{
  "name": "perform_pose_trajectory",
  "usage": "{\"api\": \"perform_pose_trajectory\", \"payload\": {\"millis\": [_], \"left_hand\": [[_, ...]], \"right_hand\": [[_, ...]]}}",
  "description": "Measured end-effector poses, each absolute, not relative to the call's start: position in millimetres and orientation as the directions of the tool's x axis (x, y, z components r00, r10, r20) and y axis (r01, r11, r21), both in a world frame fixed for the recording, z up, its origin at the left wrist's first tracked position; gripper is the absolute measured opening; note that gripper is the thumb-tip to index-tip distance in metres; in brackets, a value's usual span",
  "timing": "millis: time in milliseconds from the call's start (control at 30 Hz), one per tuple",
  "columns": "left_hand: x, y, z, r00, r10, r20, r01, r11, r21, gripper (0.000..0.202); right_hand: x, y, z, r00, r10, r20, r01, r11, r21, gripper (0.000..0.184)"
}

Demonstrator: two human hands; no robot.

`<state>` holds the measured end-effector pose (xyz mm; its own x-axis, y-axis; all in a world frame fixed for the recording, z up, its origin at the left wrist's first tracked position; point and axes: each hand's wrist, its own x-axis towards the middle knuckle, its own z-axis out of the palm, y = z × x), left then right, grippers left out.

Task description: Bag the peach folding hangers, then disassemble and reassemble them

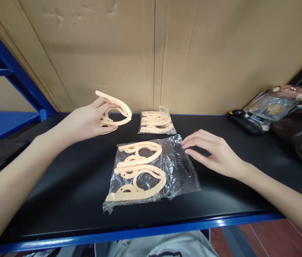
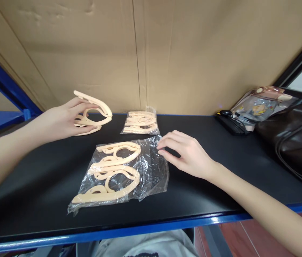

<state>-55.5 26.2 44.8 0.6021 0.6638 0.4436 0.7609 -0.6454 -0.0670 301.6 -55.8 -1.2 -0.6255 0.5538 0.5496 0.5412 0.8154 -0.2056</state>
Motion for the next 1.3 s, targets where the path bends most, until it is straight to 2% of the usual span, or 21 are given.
{"api": "perform_pose_trajectory", "payload": {"millis": [67, 133, 233, 333, 400, 533, 567, 667, 800, 933, 1033, 1100, 1167, 1200, 1300], "left_hand": [[-38.2, 14.0, 45.4, 0.612, 0.653, 0.447, 0.769, -0.623, -0.142, 0.046], [-19.9, 0.6, 44.3, 0.682, 0.526, 0.507, 0.694, -0.683, -0.225, 0.048], [5.4, -21.5, 39.9, 0.790, 0.315, 0.526, 0.546, -0.752, -0.369, 0.049], [22.6, -42.6, 36.0, 0.853, 0.194, 0.485, 0.438, -0.770, -0.464, 0.045], [27.0, -51.3, 34.4, 0.869, 0.131, 0.478, 0.398, -0.759, -0.516, 0.040], [22.5, -50.8, 32.0, 0.825, 0.064, 0.561, 0.430, -0.714, -0.552, 0.038], [20.1, -48.3, 31.7, 0.805, 0.064, 0.590, 0.461, -0.693, -0.554, 0.041], [13.9, -40.3, 32.4, 0.768, 0.097, 0.633, 0.525, -0.661, -0.536, 0.050], [9.0, -32.9, 37.0, 0.799, 0.197, 0.569, 0.478, -0.781, -0.401, 0.059], [4.9, -29.5, 39.1, 0.796, 0.325, 0.511, 0.475, -0.859, -0.193, 0.067], [4.6, -29.1, 36.8, 0.779, 0.369, 0.507, 0.469, -0.880, -0.080, 0.065], [7.2, -30.5, 34.1, 0.761, 0.376, 0.529, 0.466, -0.884, -0.041, 0.063], [12.0, -33.4, 30.9, 0.744, 0.384, 0.547, 0.471, -0.882, -0.022, 0.062], [14.8, -35.3, 29.3, 0.736, 0.389, 0.554, 0.476, -0.879, -0.015, 0.063], [22.2, -40.5, 25.0, 0.713, 0.423, 0.560, 0.502, -0.865, 0.014, 0.064]], "right_hand": [[298.4, -55.1, -0.4, -0.563, 0.563, 0.605, 0.565, 0.796, -0.215, 0.019], [293.5, -53.8, 1.5, -0.504, 0.597, 0.624, 0.596, 0.763, -0.248, 0.034], [281.7, -52.7, 6.6, -0.485, 0.662, 0.571, 0.585, 0.731, -0.351, 0.066], [265.6, -56.0, 14.1, -0.560, 0.680, 0.473, 0.455, 0.730, -0.510, 0.089], [254.7, -60.3, 19.3, -0.603, 0.670, 0.433, 0.315, 0.699, -0.642, 0.085], [239.8, -65.9, 24.6, -0.536, 0.743, 0.402, 0.111, 0.533, -0.839, 0.035], [238.1, -65.8, 24.2, -0.524, 0.765, 0.375, 0.083, 0.484, -0.871, 0.027], [238.4, -61.8, 20.2, -0.561, 0.777, 0.285, 0.020, 0.357, -0.934, 0.024], [247.4, -53.8, 15.7, -0.608, 0.768, 0.201, 0.019, 0.267, -0.964, 0.026], [254.1, -50.4, 14.5, -0.666, 0.731, 0.147, 0.045, 0.236, -0.971, 0.027], [253.4, -52.1, 12.3, -0.637, 0.745, 0.197, 0.107, 0.339, -0.935, 0.039], [251.5, -54.9, 9.5, -0.577, 0.753, 0.318, 0.228, 0.522, -0.822, 0.060], [249.5, -58.5, 6.4, -0.548, 0.717, 0.432, 0.388, 0.675, -0.628, 0.085], [248.6, -60.3, 5.2, -0.551, 0.692, 0.465, 0.451, 0.717, -0.532, 0.091], [248.2, -65.1, 5.9, -0.575, 0.658, 0.486, 0.540, 0.751, -0.379, 0.088]]}}
